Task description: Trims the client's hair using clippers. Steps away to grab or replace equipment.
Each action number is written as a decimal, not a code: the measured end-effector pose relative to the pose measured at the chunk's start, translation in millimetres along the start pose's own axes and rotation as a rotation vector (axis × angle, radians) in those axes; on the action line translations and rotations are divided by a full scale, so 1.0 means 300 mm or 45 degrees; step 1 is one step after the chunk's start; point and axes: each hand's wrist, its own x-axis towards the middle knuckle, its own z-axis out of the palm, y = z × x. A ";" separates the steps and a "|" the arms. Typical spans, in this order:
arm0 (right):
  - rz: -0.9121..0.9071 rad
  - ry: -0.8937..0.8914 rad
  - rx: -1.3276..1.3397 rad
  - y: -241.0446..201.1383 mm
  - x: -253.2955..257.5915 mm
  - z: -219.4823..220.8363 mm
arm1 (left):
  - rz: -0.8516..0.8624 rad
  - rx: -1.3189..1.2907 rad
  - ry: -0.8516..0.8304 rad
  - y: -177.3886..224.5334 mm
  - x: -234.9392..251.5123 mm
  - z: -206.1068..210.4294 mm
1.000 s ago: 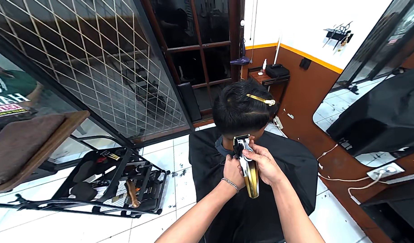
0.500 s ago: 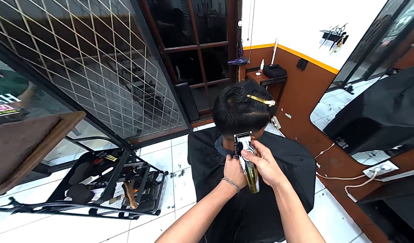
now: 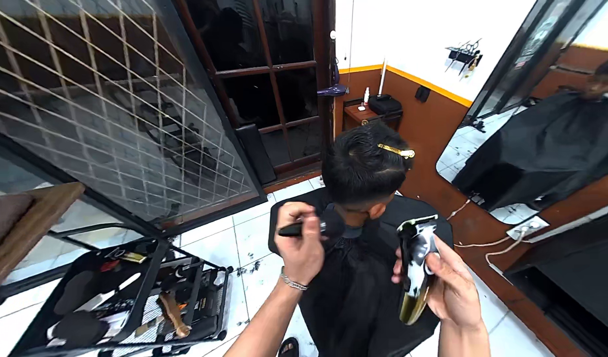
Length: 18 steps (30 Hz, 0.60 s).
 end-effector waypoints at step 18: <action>0.471 0.574 -0.627 0.318 0.168 0.220 | -0.554 0.079 -0.793 -0.385 0.107 -0.105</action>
